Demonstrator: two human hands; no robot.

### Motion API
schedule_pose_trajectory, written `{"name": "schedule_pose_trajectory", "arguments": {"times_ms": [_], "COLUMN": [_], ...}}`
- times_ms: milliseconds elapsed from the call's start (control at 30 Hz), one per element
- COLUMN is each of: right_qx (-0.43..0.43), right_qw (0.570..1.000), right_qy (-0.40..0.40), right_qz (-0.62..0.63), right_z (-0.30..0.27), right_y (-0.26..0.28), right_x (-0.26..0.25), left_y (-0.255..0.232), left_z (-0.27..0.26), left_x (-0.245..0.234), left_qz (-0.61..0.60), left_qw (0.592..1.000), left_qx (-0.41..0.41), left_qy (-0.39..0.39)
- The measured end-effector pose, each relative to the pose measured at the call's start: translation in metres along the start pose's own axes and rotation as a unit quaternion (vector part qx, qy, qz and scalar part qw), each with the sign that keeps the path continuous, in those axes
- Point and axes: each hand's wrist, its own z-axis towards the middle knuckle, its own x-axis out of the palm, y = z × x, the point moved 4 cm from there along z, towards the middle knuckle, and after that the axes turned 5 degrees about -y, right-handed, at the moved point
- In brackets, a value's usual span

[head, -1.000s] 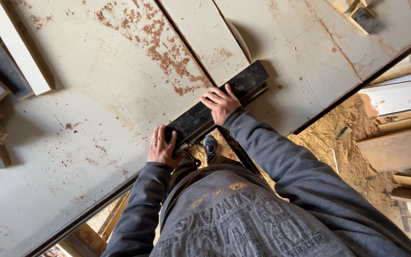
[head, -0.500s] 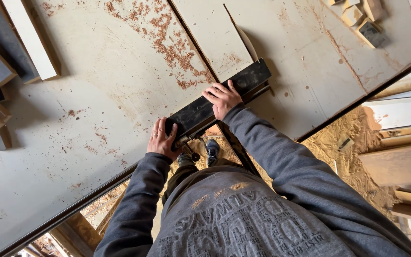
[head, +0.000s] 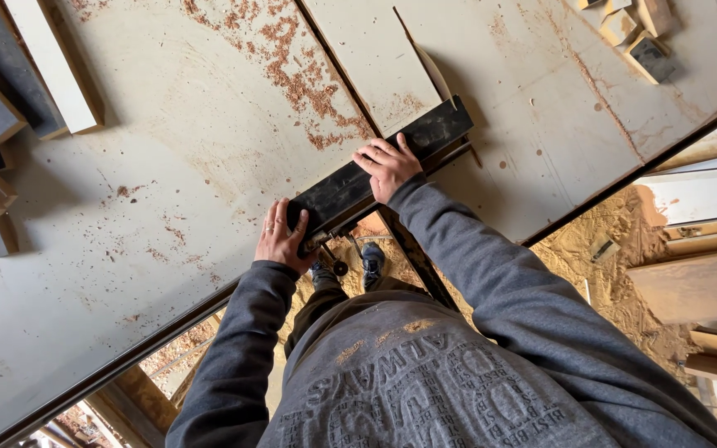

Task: The person is sawing a piece of wood using a table saw.

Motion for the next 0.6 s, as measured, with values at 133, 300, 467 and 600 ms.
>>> {"name": "schedule_pose_trajectory", "arguments": {"times_ms": [133,300,467,600], "right_qx": [0.004,0.002,0.003,0.004], "right_qw": [1.0,1.0,1.0,1.0], "right_qy": [-0.005,-0.007,-0.009,-0.017], "right_qz": [0.004,0.001,0.0,0.003], "right_z": [0.002,0.005,0.005,0.004], "right_y": [0.004,0.009,0.008,0.01], "right_x": [-0.008,-0.013,-0.013,-0.015], "left_y": [-0.002,-0.005,-0.005,-0.002], "left_z": [-0.001,-0.001,-0.001,-0.001], "left_x": [-0.002,-0.011,-0.009,-0.001], "left_qz": [-0.005,-0.009,-0.006,0.008], "left_qw": [1.0,1.0,0.999,1.0], "left_qx": [0.003,0.006,0.01,0.003], "left_qy": [-0.012,-0.023,-0.031,-0.013]}}
